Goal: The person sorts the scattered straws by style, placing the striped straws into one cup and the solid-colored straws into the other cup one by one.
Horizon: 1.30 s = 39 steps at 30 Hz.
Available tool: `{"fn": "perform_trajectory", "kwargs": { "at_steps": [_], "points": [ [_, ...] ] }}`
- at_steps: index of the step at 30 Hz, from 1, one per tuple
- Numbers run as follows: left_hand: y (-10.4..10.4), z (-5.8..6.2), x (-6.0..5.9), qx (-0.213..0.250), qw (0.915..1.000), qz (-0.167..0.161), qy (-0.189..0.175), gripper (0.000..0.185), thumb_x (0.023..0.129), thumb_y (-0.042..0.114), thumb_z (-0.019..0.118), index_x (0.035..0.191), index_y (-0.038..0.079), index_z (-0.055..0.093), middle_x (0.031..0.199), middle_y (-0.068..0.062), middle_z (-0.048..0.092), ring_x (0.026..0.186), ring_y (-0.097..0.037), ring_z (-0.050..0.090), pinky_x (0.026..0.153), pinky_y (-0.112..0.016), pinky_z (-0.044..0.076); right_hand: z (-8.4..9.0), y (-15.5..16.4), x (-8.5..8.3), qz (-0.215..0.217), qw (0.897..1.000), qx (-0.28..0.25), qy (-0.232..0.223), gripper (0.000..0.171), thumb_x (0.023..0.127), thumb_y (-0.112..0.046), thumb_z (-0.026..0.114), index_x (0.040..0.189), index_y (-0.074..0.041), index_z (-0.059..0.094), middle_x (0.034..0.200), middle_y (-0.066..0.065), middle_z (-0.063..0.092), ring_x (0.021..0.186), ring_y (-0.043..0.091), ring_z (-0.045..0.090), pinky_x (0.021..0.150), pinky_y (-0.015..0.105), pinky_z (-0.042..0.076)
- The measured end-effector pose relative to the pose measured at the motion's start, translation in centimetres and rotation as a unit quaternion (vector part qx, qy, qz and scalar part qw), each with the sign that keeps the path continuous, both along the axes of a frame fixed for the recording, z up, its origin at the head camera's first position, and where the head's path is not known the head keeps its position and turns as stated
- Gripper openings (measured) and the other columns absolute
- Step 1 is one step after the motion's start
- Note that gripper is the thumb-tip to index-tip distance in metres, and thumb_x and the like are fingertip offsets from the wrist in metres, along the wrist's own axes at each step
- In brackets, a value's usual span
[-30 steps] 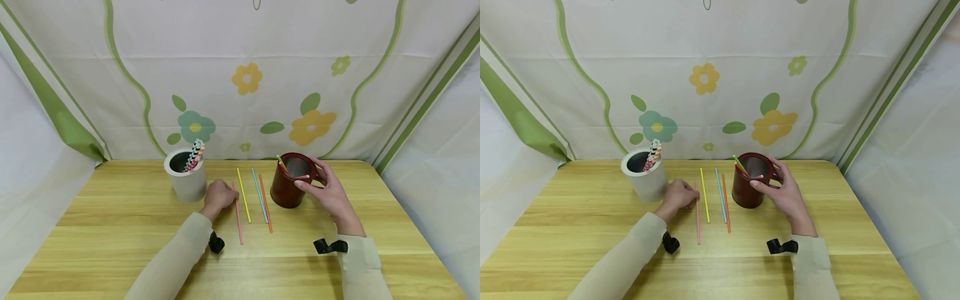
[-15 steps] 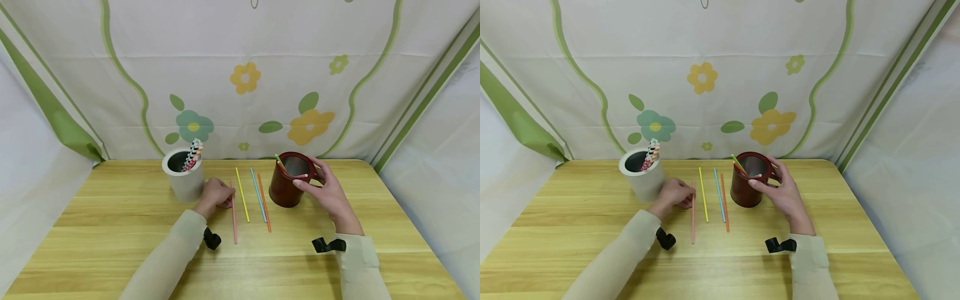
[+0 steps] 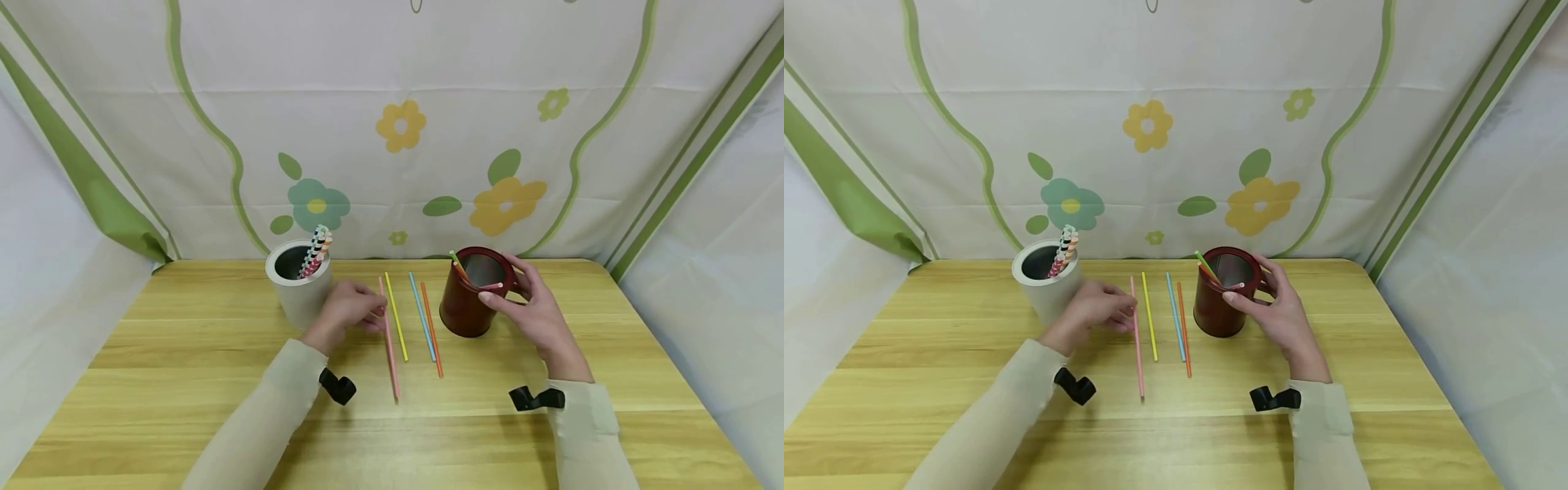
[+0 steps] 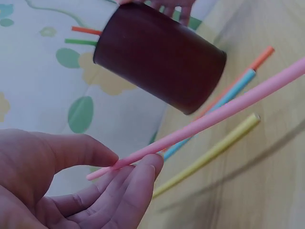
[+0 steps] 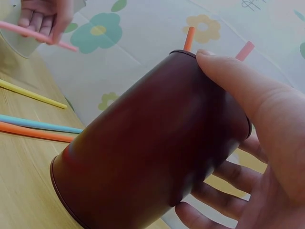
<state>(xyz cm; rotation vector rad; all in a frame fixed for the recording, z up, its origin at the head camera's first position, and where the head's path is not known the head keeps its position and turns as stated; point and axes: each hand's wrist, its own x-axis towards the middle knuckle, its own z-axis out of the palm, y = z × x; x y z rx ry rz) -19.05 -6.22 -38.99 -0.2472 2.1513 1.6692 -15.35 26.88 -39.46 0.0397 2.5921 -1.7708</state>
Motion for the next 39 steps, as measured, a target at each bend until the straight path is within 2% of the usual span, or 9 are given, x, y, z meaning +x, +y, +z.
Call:
{"fn": "perform_trajectory", "kwargs": {
  "at_steps": [5,9,16,24,28,33,39],
  "points": [
    [0.1,0.8,0.3,0.037,0.9991,-0.019,0.010,0.019,0.100,0.009,0.069,0.112,-0.006,0.072,0.095,-0.017,0.078,0.073,-0.019,0.079,0.080,-0.037,0.069,-0.2,0.1,0.0,-0.002,1.000,-0.003,0.004,0.088,0.097,-0.036,0.083,0.169,-0.036,0.032,0.167,0.009,0.048,0.144,0.023,0.047,0.097,0.022,0.049],
    [0.0,1.6,0.6,0.074,0.9956,-0.052,0.026,0.017,0.099,0.006,0.068,0.110,-0.007,0.072,0.092,-0.015,0.078,0.077,-0.020,0.081,0.088,-0.043,0.068,-0.3,0.1,0.0,-0.001,1.000,-0.004,0.007,0.087,0.097,-0.035,0.083,0.168,-0.036,0.033,0.166,0.009,0.049,0.142,0.023,0.048,0.097,0.022,0.049],
    [-0.5,3.7,0.8,0.134,0.9844,-0.101,0.052,0.005,0.101,0.003,0.068,0.101,-0.002,0.067,0.093,-0.011,0.073,0.078,-0.022,0.081,0.079,-0.037,0.069,-0.3,-0.1,0.0,0.002,1.000,-0.004,0.006,0.087,0.097,-0.035,0.083,0.168,-0.036,0.033,0.166,0.009,0.050,0.143,0.024,0.048,0.098,0.023,0.049],
    [-1.4,6.3,1.5,0.155,0.9704,-0.146,0.114,0.004,0.103,0.001,0.068,0.100,-0.002,0.067,0.098,-0.014,0.075,0.082,-0.027,0.082,0.085,-0.047,0.069,-0.2,-0.1,0.0,-0.002,1.000,-0.004,0.001,0.088,0.097,-0.036,0.083,0.168,-0.036,0.033,0.165,0.009,0.051,0.145,0.025,0.047,0.099,0.026,0.048],
    [-1.5,7.3,1.7,0.162,0.9654,-0.139,0.150,0.004,0.101,0.001,0.069,0.100,-0.003,0.068,0.098,-0.017,0.074,0.087,-0.033,0.082,0.087,-0.050,0.068,-0.2,-0.1,0.0,-0.004,1.000,-0.002,0.000,0.089,0.096,-0.037,0.083,0.169,-0.035,0.032,0.165,0.009,0.051,0.146,0.026,0.047,0.101,0.030,0.047],
    [-1.2,8.4,1.8,0.171,0.9593,-0.115,0.193,0.004,0.100,-0.001,0.069,0.101,-0.005,0.069,0.098,-0.016,0.076,0.088,-0.032,0.082,0.089,-0.051,0.067,-0.3,0.0,0.1,-0.006,1.000,-0.001,-0.001,0.089,0.096,-0.036,0.083,0.169,-0.035,0.032,0.166,0.009,0.050,0.147,0.027,0.046,0.103,0.034,0.046],
    [-0.9,9.5,1.7,0.169,0.9594,-0.100,0.202,0.002,0.100,0.000,0.070,0.098,-0.001,0.070,0.101,-0.017,0.077,0.085,-0.026,0.082,0.090,-0.050,0.067,-0.3,0.0,0.0,-0.006,1.000,-0.001,-0.004,0.091,0.096,-0.037,0.084,0.169,-0.035,0.031,0.167,0.009,0.048,0.150,0.030,0.045,0.105,0.036,0.046]
  ]
}}
